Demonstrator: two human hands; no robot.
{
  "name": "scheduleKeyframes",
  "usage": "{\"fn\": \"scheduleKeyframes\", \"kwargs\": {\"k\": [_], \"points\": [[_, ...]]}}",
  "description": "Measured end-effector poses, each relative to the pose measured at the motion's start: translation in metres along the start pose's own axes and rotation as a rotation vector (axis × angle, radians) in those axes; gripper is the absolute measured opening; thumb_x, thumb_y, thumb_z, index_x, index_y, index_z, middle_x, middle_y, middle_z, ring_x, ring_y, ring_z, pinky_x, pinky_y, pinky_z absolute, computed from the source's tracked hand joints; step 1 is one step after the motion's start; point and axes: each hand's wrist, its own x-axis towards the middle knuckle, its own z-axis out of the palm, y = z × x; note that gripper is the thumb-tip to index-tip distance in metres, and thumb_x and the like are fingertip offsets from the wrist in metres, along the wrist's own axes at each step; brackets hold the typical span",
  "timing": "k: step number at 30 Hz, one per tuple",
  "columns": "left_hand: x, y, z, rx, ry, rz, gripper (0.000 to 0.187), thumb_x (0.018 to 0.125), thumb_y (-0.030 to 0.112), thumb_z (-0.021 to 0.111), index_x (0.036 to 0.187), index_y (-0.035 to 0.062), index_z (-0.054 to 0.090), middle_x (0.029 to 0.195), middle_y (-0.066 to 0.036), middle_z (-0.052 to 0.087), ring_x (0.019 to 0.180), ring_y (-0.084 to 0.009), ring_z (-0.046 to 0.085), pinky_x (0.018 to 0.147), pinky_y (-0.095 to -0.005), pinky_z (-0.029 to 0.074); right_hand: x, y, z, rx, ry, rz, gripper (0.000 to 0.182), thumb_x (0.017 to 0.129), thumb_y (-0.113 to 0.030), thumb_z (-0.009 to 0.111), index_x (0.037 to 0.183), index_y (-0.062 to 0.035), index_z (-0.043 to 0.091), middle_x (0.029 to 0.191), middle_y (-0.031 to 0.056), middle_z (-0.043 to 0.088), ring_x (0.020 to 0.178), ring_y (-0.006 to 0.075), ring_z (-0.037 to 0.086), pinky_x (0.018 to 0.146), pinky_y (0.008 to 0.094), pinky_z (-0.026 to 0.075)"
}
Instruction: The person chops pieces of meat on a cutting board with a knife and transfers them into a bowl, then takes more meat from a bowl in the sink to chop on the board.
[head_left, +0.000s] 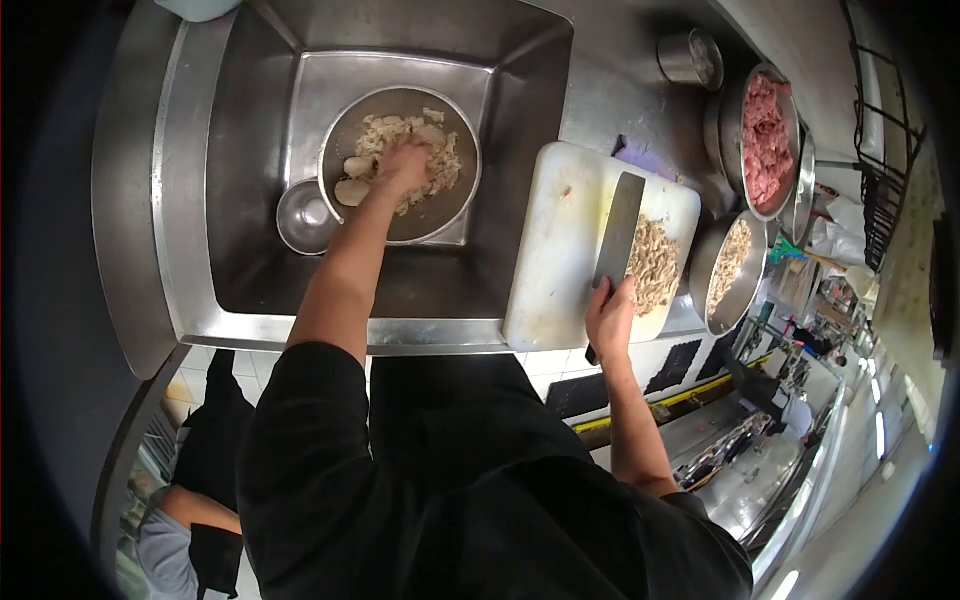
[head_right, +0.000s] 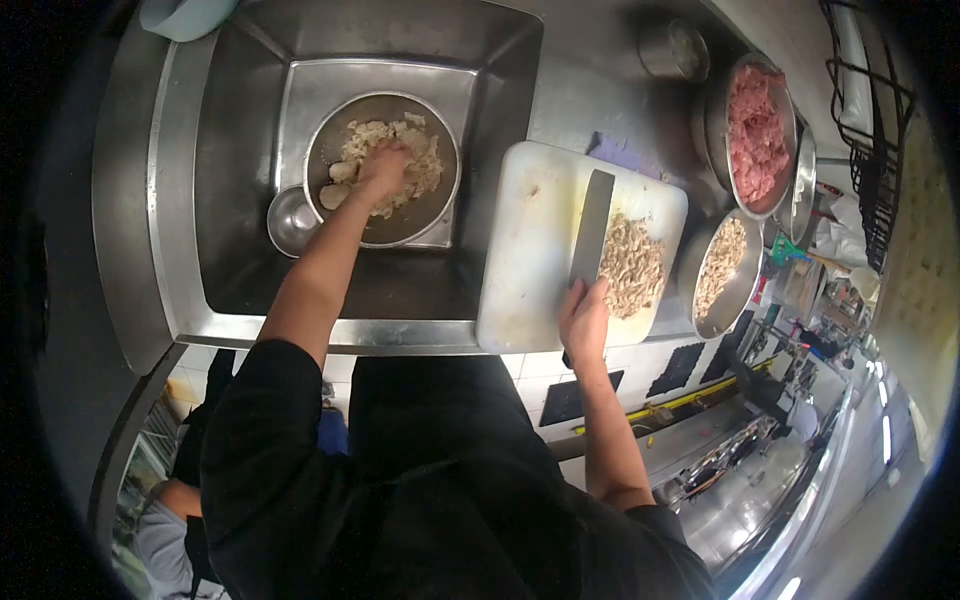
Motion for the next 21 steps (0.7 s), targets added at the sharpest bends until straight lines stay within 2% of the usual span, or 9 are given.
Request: {"fn": "scheduleKeyframes", "kwargs": {"k": [3, 5, 8, 9, 10, 12, 13, 18, 21], "points": [[0.015, 0.014, 0.051, -0.015, -0.091, 0.246, 0.037, 0.09, 0.02, 0.067, 0.126, 0.0097, 0.069, 0.137, -0.008, 0.065, 0.135, -0.0315, 0.053, 0.117, -0.047, 0.037, -0.003, 0.004, 0.007, -0.019, 0.054, -0.062, 0.021, 0.105, -0.015, 0.053, 0.105, 0.0047, 0.044, 0.081, 0.0368, 0.065, 0.078, 0.0561, 0.065, 0.064, 0.0591, 0.05], [0.022, 0.025, 0.083, -0.032, 0.055, 0.107, 0.036, 0.091, 0.024, 0.067, 0.125, 0.0122, 0.07, 0.13, -0.012, 0.069, 0.128, -0.0313, 0.06, 0.111, -0.0473, 0.043, -0.003, 0.002, 0.006, -0.021, 0.061, -0.057, 0.022, 0.104, -0.014, 0.054, 0.105, 0.0051, 0.044, 0.082, 0.0371, 0.065, 0.078, 0.0565, 0.065, 0.065, 0.0588, 0.05], [0.022, 0.038, 0.066, -0.151, -0.128, 0.016, 0.028, 0.09, 0.016, 0.067, 0.116, 0.0096, 0.073, 0.121, -0.016, 0.072, 0.118, -0.0309, 0.067, 0.104, -0.0435, 0.05, -0.004, 0.006, 0.007, 0.069, 0.063, -0.051, 0.023, 0.104, -0.015, 0.055, 0.105, 0.0047, 0.044, 0.08, 0.0366, 0.065, 0.076, 0.0563, 0.065, 0.063, 0.0595, 0.05], [0.016, 0.039, 0.063, -0.243, -0.062, -0.03, 0.03, 0.091, 0.017, 0.067, 0.118, 0.0058, 0.071, 0.113, -0.019, 0.074, 0.105, -0.0356, 0.071, 0.092, -0.0439, 0.055, -0.004, 0.01, 0.007, 0.075, 0.068, -0.048, 0.023, 0.104, -0.015, 0.055, 0.105, 0.0047, 0.044, 0.08, 0.0366, 0.065, 0.076, 0.0563, 0.065, 0.063, 0.0595, 0.05], [0.011, 0.034, 0.059, -0.23, -0.054, -0.026, 0.03, 0.091, 0.017, 0.067, 0.118, 0.0058, 0.071, 0.113, -0.019, 0.074, 0.105, -0.0356, 0.071, 0.092, -0.0439, 0.055, -0.002, 0.013, 0.009, 0.053, 0.076, -0.046, 0.023, 0.104, -0.016, 0.055, 0.105, 0.0037, 0.045, 0.078, 0.0356, 0.065, 0.074, 0.0556, 0.065, 0.062, 0.0598, 0.049], [0.002, 0.025, 0.037, -0.654, 0.083, 0.053, 0.034, 0.091, 0.021, 0.071, 0.12, 0.002, 0.07, 0.111, -0.018, 0.075, 0.1, -0.0311, 0.073, 0.086, -0.0413, 0.056, -0.004, 0.012, 0.009, 0.064, 0.103, -0.053, 0.022, 0.104, -0.017, 0.055, 0.105, 0.0027, 0.045, 0.076, 0.0346, 0.065, 0.071, 0.055, 0.065, 0.061, 0.06, 0.049], [-0.015, 0.031, 0.007, -0.96, -0.02, -0.042, 0.036, 0.091, 0.023, 0.075, 0.12, 0.0016, 0.07, 0.104, -0.011, 0.075, 0.093, -0.0204, 0.071, 0.081, -0.0361, 0.054, -0.005, 0.008, 0.007, 0.047, 0.087, -0.042, 0.022, 0.104, -0.017, 0.054, 0.104, 0.0029, 0.045, 0.074, 0.0334, 0.065, 0.07, 0.055, 0.063, 0.06, 0.0595, 0.048], [-0.102, 0.099, -0.129, -0.967, -0.17, 0.224, 0.031, 0.093, 0.019, 0.075, 0.12, 0.0035, 0.071, 0.099, 0.0, 0.072, 0.087, -0.0086, 0.063, 0.077, -0.0288, 0.052, -0.002, 0.027, 0.007, 0.187, 0.056, -0.072, 0.02, 0.104, -0.017, 0.054, 0.105, 0.001, 0.046, 0.072, 0.0328, 0.064, 0.068, 0.055, 0.062, 0.061, 0.0612, 0.047], [-0.139, 0.178, -0.166, -0.892, -0.216, 0.428, 0.03, 0.092, 0.018, 0.076, 0.118, 0.0039, 0.072, 0.098, -0.002, 0.073, 0.091, -0.0116, 0.064, 0.085, -0.0302, 0.052, 0.004, 0.034, 0.004, 0.233, 0.083, -0.079, 0.023, 0.102, -0.019, 0.053, 0.109, 0.0018, 0.048, 0.074, 0.0337, 0.065, 0.07, 0.0545, 0.064, 0.064, 0.0624, 0.049]]}}
